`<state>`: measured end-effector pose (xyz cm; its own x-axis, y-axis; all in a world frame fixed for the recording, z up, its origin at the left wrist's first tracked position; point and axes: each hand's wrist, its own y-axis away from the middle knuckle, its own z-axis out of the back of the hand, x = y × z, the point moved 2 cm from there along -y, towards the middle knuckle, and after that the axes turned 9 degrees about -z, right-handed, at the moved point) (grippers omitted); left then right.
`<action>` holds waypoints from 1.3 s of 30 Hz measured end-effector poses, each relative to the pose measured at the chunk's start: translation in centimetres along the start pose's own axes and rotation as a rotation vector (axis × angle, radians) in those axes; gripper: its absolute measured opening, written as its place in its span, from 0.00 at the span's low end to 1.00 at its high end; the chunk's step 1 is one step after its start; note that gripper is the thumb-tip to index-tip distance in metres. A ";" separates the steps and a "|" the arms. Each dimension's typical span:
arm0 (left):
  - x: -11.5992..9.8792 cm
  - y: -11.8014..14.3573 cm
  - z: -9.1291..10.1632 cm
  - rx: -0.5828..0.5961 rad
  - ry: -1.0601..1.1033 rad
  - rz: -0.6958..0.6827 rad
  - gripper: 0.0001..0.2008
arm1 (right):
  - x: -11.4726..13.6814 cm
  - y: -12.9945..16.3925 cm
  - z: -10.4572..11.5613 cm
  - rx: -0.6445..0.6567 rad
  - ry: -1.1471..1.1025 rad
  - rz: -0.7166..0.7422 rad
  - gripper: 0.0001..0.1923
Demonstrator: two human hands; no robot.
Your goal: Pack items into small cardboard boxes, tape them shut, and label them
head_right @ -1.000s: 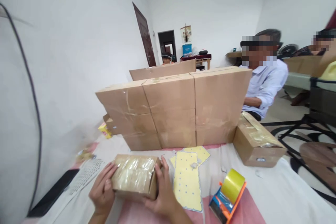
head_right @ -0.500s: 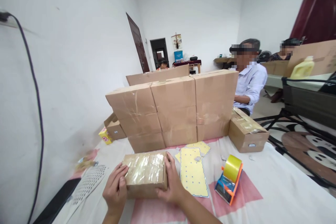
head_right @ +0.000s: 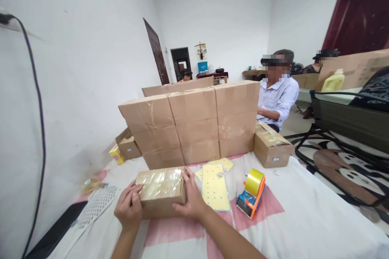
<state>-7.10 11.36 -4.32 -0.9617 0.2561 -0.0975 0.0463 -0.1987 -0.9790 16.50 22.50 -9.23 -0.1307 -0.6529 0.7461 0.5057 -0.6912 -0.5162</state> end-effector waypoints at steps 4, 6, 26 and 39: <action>-0.1 -0.2 0.0 -0.002 -0.010 0.003 0.13 | 0.6 -0.1 0.4 0.012 -0.019 -0.005 0.60; -0.1 -0.2 0.1 0.006 -0.011 0.003 0.13 | 0.8 -0.1 0.6 0.012 -0.018 -0.014 0.60; 0.3 0.2 -0.1 0.004 -0.025 0.034 0.13 | 1.0 -0.2 1.0 0.006 -0.014 -0.054 0.61; -0.2 -0.1 0.2 0.026 -0.031 0.046 0.14 | 2.9 -0.3 2.5 0.079 0.079 -0.132 0.60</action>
<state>-6.98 11.18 -4.15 -0.9667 0.2164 -0.1367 0.0845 -0.2342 -0.9685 18.11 21.55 -5.85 -0.2658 -0.5828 0.7679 0.5450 -0.7479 -0.3790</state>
